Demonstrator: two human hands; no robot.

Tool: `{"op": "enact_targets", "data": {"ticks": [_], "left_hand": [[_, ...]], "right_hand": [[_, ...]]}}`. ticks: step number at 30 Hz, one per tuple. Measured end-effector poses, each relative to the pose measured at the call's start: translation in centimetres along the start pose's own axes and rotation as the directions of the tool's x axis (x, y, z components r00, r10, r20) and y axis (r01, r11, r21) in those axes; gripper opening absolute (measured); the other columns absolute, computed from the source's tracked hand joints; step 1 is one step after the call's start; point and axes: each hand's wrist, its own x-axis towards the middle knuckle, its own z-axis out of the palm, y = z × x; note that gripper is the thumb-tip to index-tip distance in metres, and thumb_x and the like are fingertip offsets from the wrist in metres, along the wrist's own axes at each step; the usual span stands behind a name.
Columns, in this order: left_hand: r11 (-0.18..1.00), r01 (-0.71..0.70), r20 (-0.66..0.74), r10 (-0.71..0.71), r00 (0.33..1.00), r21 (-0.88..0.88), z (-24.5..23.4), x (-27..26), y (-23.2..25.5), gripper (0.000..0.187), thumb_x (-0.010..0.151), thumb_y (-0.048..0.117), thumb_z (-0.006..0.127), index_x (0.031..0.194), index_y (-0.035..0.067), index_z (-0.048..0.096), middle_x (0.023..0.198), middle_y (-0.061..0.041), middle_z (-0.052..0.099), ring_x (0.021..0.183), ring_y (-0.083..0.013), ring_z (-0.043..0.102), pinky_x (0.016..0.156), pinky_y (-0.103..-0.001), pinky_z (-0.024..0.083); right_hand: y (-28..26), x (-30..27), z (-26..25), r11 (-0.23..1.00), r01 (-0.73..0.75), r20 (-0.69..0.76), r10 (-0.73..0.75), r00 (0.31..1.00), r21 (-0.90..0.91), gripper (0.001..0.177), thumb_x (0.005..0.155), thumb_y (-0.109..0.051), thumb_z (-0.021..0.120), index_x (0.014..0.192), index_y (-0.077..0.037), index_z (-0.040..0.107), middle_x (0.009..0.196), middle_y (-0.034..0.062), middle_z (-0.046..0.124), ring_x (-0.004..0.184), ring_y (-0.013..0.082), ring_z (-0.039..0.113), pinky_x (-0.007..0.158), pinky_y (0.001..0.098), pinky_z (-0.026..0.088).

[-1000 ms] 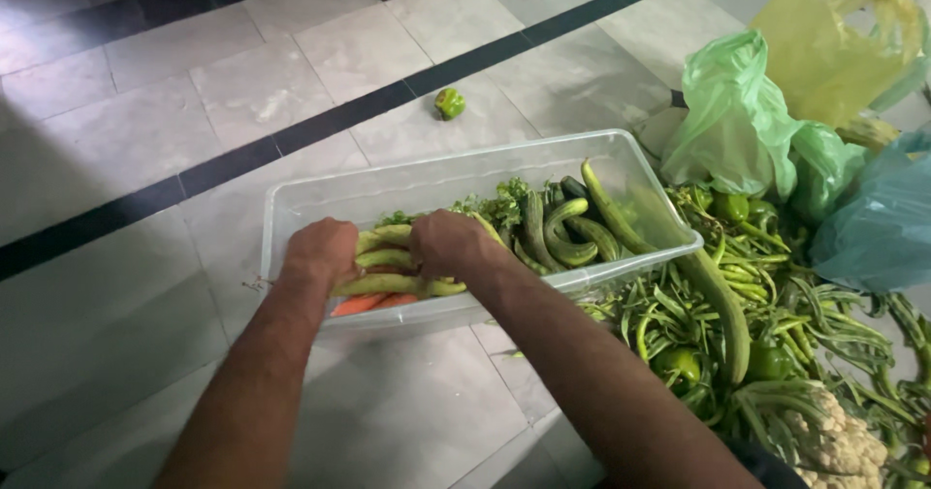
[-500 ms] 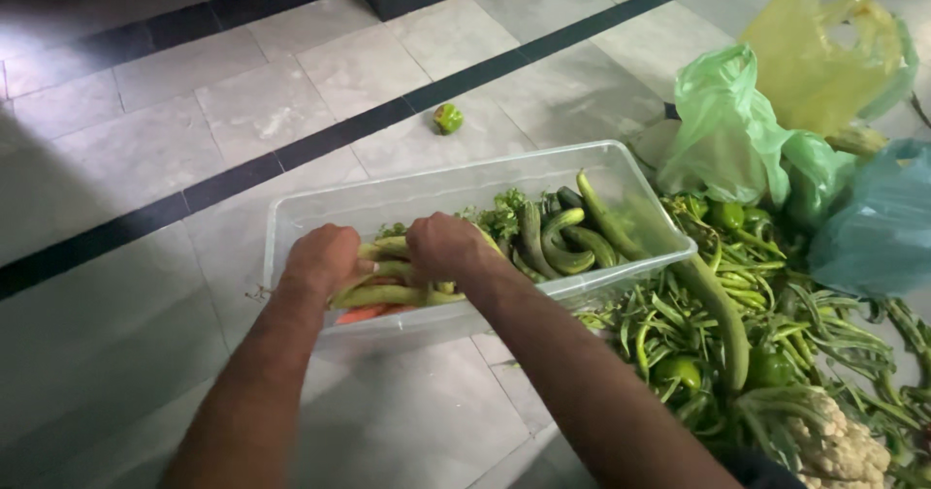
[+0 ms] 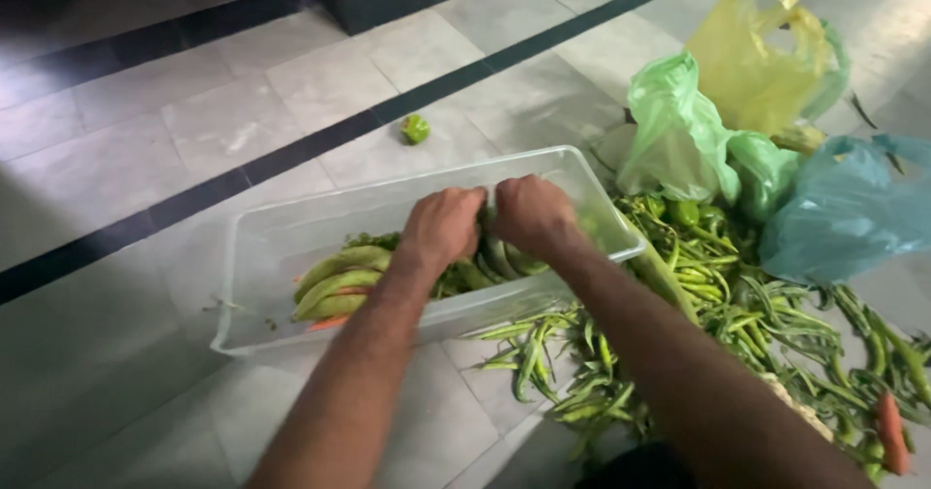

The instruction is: The person sorts a variety of fresh vegetables, including long beans, carrots, cucumbers, and green peppers, from a pile on the floor into a clear plastic container. The person handles the vegetables by hand, picking them up and placing them into the bin.

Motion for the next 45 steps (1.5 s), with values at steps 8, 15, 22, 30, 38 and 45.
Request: {"op": "enact_targets", "data": {"ticks": [8, 15, 22, 30, 38, 45], "left_hand": [[0.991, 0.083, 0.129, -0.069, 0.989, -0.107, 1.4, -0.1, 0.6, 0.054, 0.078, 0.015, 0.077, 0.130, 0.022, 0.066, 0.120, -0.014, 0.069, 0.114, -0.0367, 0.064, 0.096, -0.049, 0.052], [0.979, 0.164, 0.207, -0.137, 0.969, -0.121, 0.4, 0.4, 1.3, 0.064, 0.077, 0.018, 0.079, 0.138, 0.024, 0.061, 0.123, -0.015, 0.070, 0.115, -0.0373, 0.065, 0.096, -0.049, 0.053], [0.983, 0.156, 0.225, -0.132, 0.966, -0.093, 0.3, 0.7, 1.4, 0.047, 0.081, 0.033, 0.077, 0.125, 0.020, 0.069, 0.110, -0.017, 0.074, 0.108, -0.0375, 0.068, 0.092, -0.049, 0.055], [0.969, 0.132, -0.044, -0.144, 0.989, -0.208, -0.5, 0.9, 2.0, 0.051, 0.070, 0.028, 0.081, 0.115, 0.008, 0.067, 0.094, -0.024, 0.073, 0.095, -0.0438, 0.069, 0.082, -0.052, 0.056], [0.980, 0.013, -0.256, -0.065, 0.965, -0.199, 0.0, 1.1, 1.8, 0.016, 0.096, 0.025, 0.065, 0.105, 0.012, 0.068, 0.084, -0.022, 0.073, 0.086, -0.0448, 0.070, 0.077, -0.055, 0.055], [0.986, 0.052, -0.413, -0.115, 0.903, -0.161, 0.7, 1.6, 0.8, 0.019, 0.102, 0.022, 0.056, 0.101, 0.006, 0.065, 0.080, -0.024, 0.070, 0.078, -0.0494, 0.067, 0.068, -0.060, 0.051]], "right_hand": [[2.8, -1.2, -0.3, 0.988, -0.083, -0.126, 0.099, 0.987, 0.131, 0.026, 0.068, -0.025, 0.080, 0.092, -0.014, 0.079, 0.108, 0.0165, 0.070, 0.099, 0.0377, 0.069, 0.083, 0.0492, 0.056], [3.4, -0.5, 1.0, 0.981, -0.191, -0.174, 0.183, 0.968, -0.031, 0.044, 0.076, -0.015, 0.079, 0.116, -0.006, 0.064, 0.105, 0.0217, 0.068, 0.093, 0.0410, 0.070, 0.076, 0.0503, 0.057], [4.1, -0.2, 1.5, 0.996, 0.013, -0.302, 0.015, 0.953, 0.091, 0.056, 0.060, -0.024, 0.090, 0.107, -0.005, 0.065, 0.100, 0.0167, 0.071, 0.095, 0.0403, 0.068, 0.079, 0.0513, 0.054], [2.8, -0.3, 0.7, 0.886, 0.411, -0.418, -0.297, 0.859, 0.216, 0.038, 0.065, -0.016, 0.084, 0.101, -0.008, 0.078, 0.092, 0.0179, 0.070, 0.092, 0.0383, 0.068, 0.080, 0.0465, 0.055], [4.1, 0.9, 2.9, 0.884, 0.453, -0.474, -0.351, 0.808, 0.118, 0.037, 0.082, -0.004, 0.071, 0.119, -0.008, 0.076, 0.095, 0.0174, 0.072, 0.098, 0.0376, 0.068, 0.088, 0.0454, 0.056], [2.7, -0.8, 0.6, 0.969, 0.136, -0.295, -0.072, 0.953, 0.204, 0.038, 0.069, -0.021, 0.076, 0.104, -0.009, 0.068, 0.097, 0.0183, 0.071, 0.091, 0.0412, 0.068, 0.077, 0.0503, 0.055]]}}
